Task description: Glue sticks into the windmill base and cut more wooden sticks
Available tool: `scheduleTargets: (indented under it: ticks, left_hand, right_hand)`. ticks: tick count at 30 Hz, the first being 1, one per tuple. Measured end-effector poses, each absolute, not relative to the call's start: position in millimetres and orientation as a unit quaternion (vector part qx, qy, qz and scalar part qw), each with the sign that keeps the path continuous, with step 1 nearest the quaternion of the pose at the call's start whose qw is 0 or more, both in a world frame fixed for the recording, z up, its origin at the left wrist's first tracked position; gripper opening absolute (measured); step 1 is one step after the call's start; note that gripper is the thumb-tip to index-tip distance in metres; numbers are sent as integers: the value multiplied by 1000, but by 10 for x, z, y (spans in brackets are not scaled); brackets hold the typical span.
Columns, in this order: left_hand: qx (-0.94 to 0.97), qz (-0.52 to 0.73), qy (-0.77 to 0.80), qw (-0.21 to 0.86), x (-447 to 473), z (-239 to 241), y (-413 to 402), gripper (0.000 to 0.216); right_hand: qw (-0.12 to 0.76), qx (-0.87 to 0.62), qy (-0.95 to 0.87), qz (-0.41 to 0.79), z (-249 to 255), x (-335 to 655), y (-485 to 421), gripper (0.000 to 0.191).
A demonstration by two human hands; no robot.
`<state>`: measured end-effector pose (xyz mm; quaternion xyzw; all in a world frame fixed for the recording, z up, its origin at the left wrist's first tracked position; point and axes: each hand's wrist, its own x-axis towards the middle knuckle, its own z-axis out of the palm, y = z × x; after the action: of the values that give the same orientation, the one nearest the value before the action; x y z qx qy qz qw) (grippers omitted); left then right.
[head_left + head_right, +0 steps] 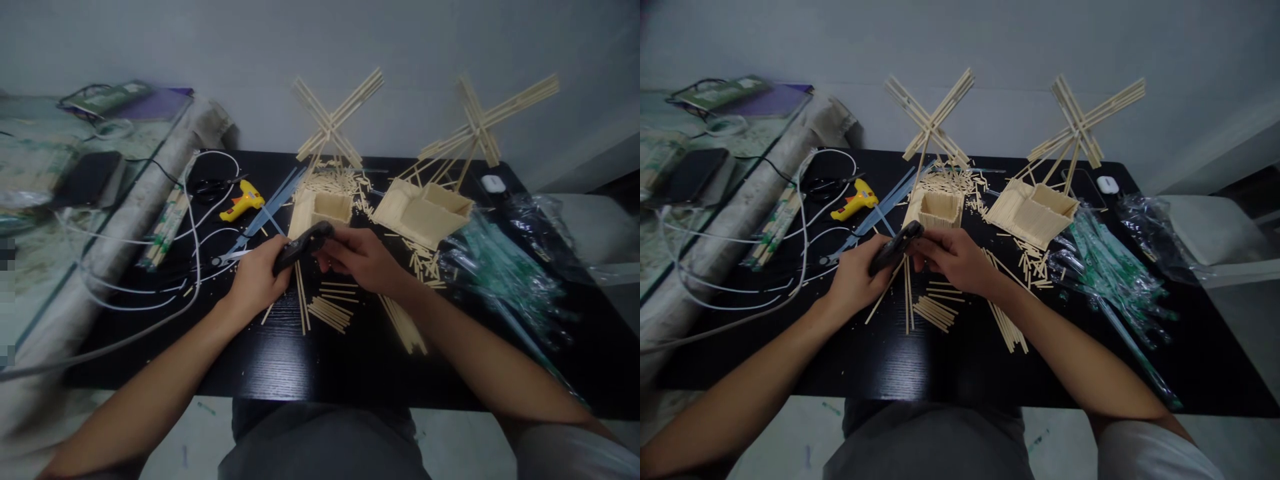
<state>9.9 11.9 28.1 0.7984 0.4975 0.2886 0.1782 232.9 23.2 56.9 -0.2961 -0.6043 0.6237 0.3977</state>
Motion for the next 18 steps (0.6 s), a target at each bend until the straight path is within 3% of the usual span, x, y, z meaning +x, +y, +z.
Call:
scheduleTargets:
  ticks: [18]
  left_hand:
    - [793,268,520,169,127,301,113,2]
  right_hand:
    - [402,-336,-612,592,579,2322,222,37]
